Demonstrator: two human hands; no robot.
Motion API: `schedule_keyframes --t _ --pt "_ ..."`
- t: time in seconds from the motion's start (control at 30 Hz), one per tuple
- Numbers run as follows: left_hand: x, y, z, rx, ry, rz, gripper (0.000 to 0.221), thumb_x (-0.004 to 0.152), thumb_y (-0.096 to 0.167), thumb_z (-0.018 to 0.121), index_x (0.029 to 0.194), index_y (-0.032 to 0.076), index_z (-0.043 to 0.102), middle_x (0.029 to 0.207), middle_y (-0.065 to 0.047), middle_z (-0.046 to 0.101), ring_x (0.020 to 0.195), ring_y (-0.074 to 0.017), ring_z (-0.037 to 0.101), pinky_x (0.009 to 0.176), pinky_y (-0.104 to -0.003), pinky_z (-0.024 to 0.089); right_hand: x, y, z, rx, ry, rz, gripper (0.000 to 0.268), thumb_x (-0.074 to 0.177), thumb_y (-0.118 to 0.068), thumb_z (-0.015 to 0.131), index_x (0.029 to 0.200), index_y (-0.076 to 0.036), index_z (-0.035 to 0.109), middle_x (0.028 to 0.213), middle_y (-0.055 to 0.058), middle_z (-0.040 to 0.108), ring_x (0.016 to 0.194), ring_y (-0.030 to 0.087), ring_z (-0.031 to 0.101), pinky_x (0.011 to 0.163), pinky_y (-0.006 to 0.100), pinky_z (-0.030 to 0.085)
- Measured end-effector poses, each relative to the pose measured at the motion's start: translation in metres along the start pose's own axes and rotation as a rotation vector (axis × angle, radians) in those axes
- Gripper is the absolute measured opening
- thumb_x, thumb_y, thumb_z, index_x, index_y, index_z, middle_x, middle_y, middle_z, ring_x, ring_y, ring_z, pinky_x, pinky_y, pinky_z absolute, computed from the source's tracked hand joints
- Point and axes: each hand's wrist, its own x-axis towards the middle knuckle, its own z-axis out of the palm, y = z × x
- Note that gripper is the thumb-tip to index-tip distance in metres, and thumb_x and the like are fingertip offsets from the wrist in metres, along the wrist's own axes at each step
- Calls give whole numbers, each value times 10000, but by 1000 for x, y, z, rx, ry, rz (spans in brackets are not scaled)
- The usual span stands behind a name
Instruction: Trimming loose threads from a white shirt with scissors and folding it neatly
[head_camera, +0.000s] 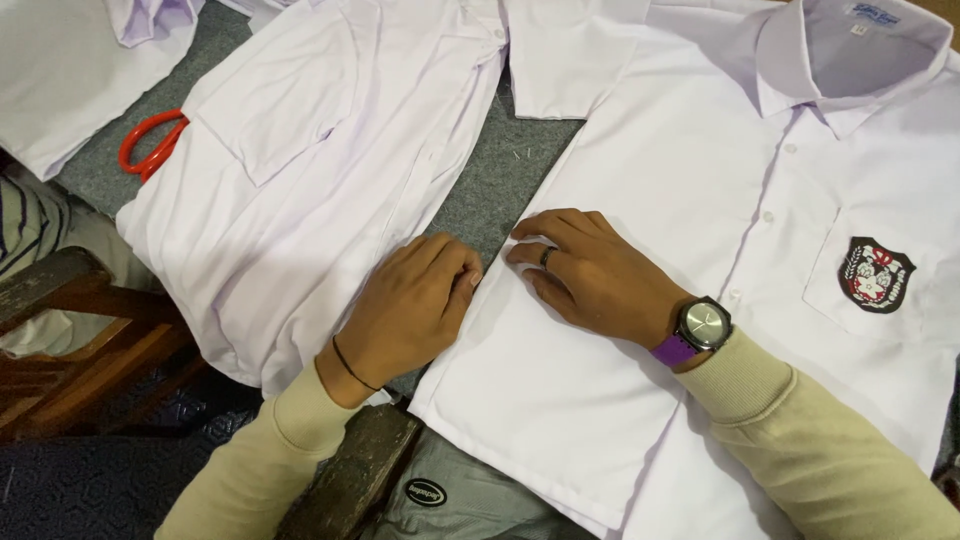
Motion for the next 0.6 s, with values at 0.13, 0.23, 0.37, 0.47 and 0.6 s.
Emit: schedule_keyframes --t 0.13,0.23,0.37,0.47,0.6 --pt "-9 8 -23 -108 -18 10 170 1042 107 491 937 41 608 763 -112 515 754 -341 625 610 -394 485 0 -1 1 -12 2 -4 233 1002 -159 608 1208 -110 706 1260 80 645 1304 277 568 1028 424 440" --pt "-30 19 -53 -164 -218 -34 200 1019 126 474 969 46 650 747 -113 570 754 -355 665 625 -434 500 -1 3 5 -10 -10 2 232 1006 -162 610 1212 -106 702 1263 89 647 1312 286 565 1035 433 437" --pt "-74 14 -75 -70 -706 -159 287 1030 370 495 829 175 560 835 -23 632 801 -264 641 748 -436 459 -4 14 15 22 173 -170 207 1011 -136 607 1214 -116 641 1315 91 616 1194 293 592 922 437 454" --pt "-91 15 -76 -14 -620 -181 256 1023 429 571 909 203 608 858 -3 689 842 -257 679 756 -431 489 -4 14 14 21 162 -169 203 1014 -142 601 1212 -121 642 1314 86 615 1189 292 589 927 441 449" --pt "-77 28 -70 123 -178 59 180 1002 282 610 1086 128 649 944 -40 621 863 -285 604 775 -430 483 -2 13 13 -9 115 -143 235 987 -160 612 1219 -139 642 1330 84 617 1202 299 581 901 443 450"
